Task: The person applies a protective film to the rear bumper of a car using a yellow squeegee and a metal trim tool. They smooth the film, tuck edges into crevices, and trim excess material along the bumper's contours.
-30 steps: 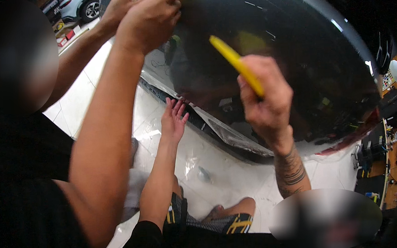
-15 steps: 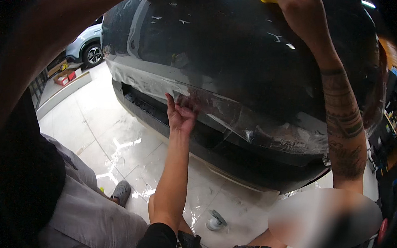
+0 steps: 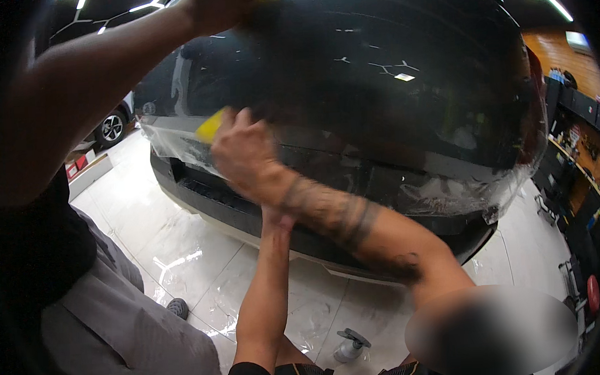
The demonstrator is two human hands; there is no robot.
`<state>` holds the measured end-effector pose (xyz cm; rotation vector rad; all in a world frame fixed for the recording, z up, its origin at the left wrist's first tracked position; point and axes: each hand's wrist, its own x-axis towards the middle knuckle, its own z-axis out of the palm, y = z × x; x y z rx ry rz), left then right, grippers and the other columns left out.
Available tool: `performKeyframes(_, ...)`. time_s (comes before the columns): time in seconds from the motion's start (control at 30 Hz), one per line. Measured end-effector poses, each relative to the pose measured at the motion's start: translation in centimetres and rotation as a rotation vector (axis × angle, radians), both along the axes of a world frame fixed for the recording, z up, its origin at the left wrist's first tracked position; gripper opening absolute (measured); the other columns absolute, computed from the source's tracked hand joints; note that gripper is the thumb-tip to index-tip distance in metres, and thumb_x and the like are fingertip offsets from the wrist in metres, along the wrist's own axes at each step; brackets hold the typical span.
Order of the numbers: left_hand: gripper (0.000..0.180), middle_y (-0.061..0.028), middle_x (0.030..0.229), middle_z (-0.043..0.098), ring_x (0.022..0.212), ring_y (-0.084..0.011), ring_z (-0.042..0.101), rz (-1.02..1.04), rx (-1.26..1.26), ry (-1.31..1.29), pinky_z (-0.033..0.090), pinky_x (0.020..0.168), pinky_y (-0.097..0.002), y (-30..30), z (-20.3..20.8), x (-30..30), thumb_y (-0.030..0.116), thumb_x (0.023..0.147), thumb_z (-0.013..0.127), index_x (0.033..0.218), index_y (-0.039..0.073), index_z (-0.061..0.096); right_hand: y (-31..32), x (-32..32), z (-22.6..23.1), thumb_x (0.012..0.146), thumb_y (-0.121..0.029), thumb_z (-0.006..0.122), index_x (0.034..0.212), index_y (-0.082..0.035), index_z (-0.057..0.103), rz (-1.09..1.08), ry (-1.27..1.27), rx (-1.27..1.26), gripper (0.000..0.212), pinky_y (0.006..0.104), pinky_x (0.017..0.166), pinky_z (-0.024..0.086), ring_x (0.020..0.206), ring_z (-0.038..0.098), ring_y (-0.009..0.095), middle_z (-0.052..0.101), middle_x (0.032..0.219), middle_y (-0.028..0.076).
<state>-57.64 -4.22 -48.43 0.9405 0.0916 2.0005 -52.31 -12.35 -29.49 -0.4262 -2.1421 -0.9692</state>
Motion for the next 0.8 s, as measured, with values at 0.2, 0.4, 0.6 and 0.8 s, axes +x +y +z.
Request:
performKeyframes(0.2, 0.049, -0.0089, 0.103, 0.062, 0.092, -0.0215, 0.064, -0.012, -0.495, 0.148, 0.055, 0.076, -0.0329, -7.7, -1.5, -5.3, 0.042, 0.092, 0.064, 0.118, 0.002, 0.055, 0.9, 9.6, 5.4, 0.088, -0.002, 0.052, 0.104, 0.002, 0.06, 0.193, 0.468, -0.133, 0.019, 0.0369, 0.063, 0.056, 0.08, 0.064, 0.028, 0.06, 0.092, 0.018)
performKeyframes(0.4, 0.062, -0.0194, 0.123, 0.058, 0.107, -0.0246, 0.062, 0.601, 0.042, 0.444, 0.053, 0.088, -0.0346, -15.2, 12.0, 7.6, 0.043, 0.091, 0.065, 0.132, -0.001, 0.051, 0.7, 14.6, 3.8, 0.082, -0.002, 0.059, 0.123, 0.003, 0.058, 0.091, 0.483, 0.01, 0.041, 0.0421, 0.084, 0.051, 0.097, 0.058, 0.032, 0.058, 0.106, 0.018)
performKeyframes(0.6, 0.034, -0.0155, 0.136, 0.055, 0.127, -0.0293, 0.053, 1.329, 0.366, 0.857, 0.046, 0.103, -0.0381, -10.1, 18.4, 2.2, 0.015, 0.101, 0.05, 0.133, 0.004, 0.055, 0.9, 14.1, -0.6, 0.086, -0.015, 0.065, 0.119, 0.001, 0.063, 0.633, 0.047, -0.327, 0.037, 0.0396, 0.08, 0.051, 0.099, 0.059, 0.032, 0.058, 0.117, 0.021)
performKeyframes(0.8, 0.033, -0.0123, 0.12, 0.064, 0.106, -0.0287, 0.062, 1.714, 0.841, 1.708, 0.051, 0.091, -0.0394, -9.0, 34.4, 3.0, 0.007, 0.086, 0.061, 0.119, 0.012, 0.067, 3.6, 21.4, -3.9, 0.09, -0.011, 0.062, 0.111, 0.003, 0.067, 0.755, 0.026, -0.884, 0.025, 0.0359, 0.071, 0.052, 0.08, 0.066, 0.027, 0.067, 0.095, 0.016)
